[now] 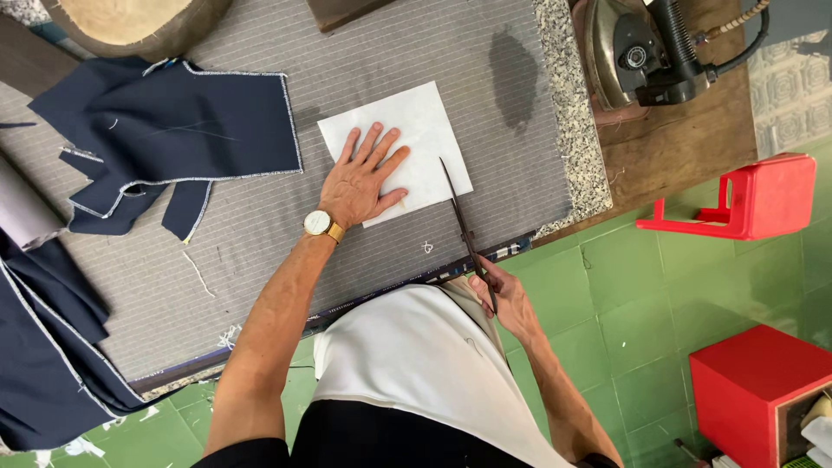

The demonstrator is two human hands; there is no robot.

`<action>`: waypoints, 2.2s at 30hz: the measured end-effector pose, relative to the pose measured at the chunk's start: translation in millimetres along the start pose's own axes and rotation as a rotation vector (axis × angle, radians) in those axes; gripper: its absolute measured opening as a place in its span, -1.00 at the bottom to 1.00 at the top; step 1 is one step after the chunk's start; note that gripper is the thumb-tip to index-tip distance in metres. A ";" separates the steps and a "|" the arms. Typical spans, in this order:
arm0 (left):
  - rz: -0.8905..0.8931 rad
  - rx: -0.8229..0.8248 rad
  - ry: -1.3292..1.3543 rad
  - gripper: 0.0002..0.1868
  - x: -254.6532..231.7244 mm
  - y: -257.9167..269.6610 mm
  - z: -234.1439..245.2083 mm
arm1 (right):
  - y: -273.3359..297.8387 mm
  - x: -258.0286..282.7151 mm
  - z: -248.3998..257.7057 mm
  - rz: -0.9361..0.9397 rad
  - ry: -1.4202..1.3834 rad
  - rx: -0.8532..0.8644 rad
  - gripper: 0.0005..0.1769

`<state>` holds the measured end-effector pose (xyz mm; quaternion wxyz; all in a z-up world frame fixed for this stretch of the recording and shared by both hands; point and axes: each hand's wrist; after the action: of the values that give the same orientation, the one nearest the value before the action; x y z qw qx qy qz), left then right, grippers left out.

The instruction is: The person uses shears to cut a piece of dark blue fabric on a work table, trimming the edges and separating sections. After finishing with the fabric, the person picks up a piece of white paper and cuts it into strips using the same shears.

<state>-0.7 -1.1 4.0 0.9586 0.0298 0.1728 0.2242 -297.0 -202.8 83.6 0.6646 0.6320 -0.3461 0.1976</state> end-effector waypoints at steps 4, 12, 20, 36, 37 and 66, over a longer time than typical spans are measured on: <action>0.000 0.001 -0.004 -0.19 -0.4 -0.4 -0.1 | 2.0 -1.0 1.4 -0.005 0.003 -0.004 -0.27; 0.013 0.015 -0.009 -0.19 -1.3 0.2 -0.1 | 2.0 -4.5 2.3 -0.022 -0.007 0.004 -0.24; 0.006 -0.012 0.001 -0.20 -0.6 0.3 -0.5 | 2.8 2.4 0.4 -0.030 0.002 0.003 -0.26; 0.002 -0.023 -0.001 -0.21 -0.1 0.0 -1.2 | 0.9 2.4 0.8 -0.038 0.015 0.005 -0.27; 0.002 -0.026 -0.002 -0.21 -0.5 -0.2 -1.0 | 0.5 2.1 1.4 -0.037 0.017 0.005 -0.27; 0.006 -0.064 -0.007 -0.20 0.6 1.1 -3.9 | -13.4 19.6 -3.9 -0.060 0.009 -0.012 -0.39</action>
<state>-2.0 0.1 0.2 0.9590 0.0005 0.1618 0.2325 -273.5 -204.1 88.2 0.6757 0.6371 -0.3252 0.1785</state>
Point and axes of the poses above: each hand's wrist, its own y-axis away from the middle knuckle, its own z-axis out of the back of the hand, x = y × z, and after that the axes turned 9 degrees about x, right-handed
